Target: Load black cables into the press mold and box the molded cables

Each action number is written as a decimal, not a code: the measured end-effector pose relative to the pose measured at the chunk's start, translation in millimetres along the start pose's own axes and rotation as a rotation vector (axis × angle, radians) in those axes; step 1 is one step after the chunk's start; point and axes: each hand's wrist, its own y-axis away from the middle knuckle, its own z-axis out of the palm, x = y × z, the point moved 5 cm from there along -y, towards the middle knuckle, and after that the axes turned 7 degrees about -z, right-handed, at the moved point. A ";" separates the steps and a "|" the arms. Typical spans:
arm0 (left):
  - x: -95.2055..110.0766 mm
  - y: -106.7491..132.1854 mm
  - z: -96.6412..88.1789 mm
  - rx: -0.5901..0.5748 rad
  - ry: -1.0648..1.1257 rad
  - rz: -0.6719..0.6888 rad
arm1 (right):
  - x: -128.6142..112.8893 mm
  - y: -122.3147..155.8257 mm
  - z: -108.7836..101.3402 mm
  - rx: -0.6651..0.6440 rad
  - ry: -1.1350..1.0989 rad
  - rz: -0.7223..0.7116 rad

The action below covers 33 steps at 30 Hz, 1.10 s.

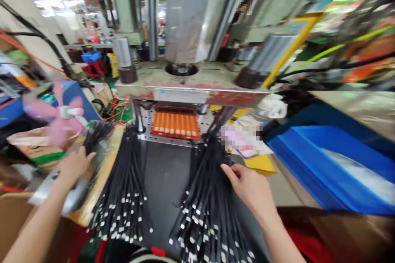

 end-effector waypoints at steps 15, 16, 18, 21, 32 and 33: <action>193.4 26.3 -10.0 -0.112 0.281 0.481 | -16.6 -3.6 4.1 0.220 -0.557 0.030; 200.1 26.9 -5.6 -0.115 0.282 0.448 | -18.6 -1.3 2.0 0.240 -0.680 0.041; 205.9 28.3 0.2 -0.121 0.288 0.411 | -27.0 1.5 -2.8 0.239 -0.910 0.029; 203.6 30.5 0.8 -0.122 0.283 0.400 | -52.8 2.7 -11.8 0.100 -0.977 -0.100; 201.7 38.8 -14.4 -0.156 0.458 0.447 | -141.9 12.3 -27.0 -0.102 -0.685 -0.583; 198.8 41.2 -22.4 -0.152 0.502 0.478 | -143.3 12.9 -29.3 -0.110 -0.704 -0.591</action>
